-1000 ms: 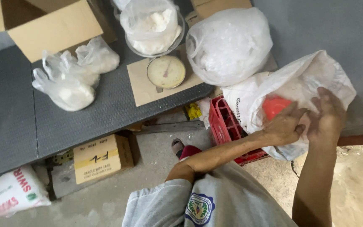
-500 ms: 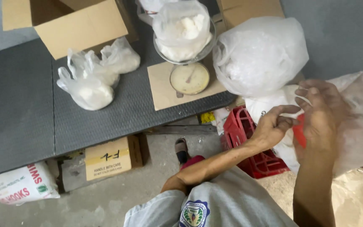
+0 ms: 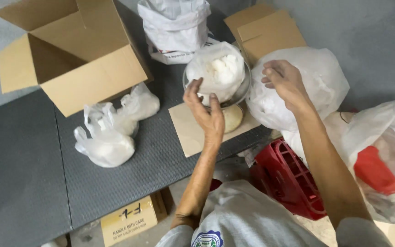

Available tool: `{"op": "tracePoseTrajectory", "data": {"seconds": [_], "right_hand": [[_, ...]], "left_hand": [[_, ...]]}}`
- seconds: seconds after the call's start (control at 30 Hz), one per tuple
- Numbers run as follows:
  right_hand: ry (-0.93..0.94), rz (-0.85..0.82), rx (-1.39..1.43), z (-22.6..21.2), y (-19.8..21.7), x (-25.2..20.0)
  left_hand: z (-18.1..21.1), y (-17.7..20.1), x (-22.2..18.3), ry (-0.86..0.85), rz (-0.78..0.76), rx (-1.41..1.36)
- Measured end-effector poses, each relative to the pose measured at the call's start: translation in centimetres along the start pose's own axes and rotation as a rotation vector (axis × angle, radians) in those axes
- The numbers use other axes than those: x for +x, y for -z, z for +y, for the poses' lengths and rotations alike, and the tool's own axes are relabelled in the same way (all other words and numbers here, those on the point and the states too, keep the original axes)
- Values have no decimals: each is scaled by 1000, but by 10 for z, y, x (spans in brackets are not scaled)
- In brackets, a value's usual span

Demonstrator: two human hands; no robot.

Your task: Weighing and bagging white granular material into small plastic bags using a scoop and scale.

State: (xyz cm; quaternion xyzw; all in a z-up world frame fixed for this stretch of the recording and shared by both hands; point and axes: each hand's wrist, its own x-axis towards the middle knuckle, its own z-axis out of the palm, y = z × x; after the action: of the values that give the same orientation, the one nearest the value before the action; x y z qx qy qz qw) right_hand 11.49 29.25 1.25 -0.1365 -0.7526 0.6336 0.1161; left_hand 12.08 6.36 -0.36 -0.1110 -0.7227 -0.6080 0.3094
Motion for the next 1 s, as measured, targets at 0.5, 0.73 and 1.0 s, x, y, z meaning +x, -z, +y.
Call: {"op": "tracePoseTrajectory", "data": {"seconds": [0.5, 0.73, 1.0], "right_hand": [[23, 82, -714, 9, -77, 90], [-2, 89, -543, 40, -73, 109], [-67, -114, 397, 26, -81, 100]], "left_hand": [[-88, 20, 97, 796, -478, -467], [-84, 4, 94, 795, -508, -516], [-107, -16, 93, 856, -378, -902]]}}
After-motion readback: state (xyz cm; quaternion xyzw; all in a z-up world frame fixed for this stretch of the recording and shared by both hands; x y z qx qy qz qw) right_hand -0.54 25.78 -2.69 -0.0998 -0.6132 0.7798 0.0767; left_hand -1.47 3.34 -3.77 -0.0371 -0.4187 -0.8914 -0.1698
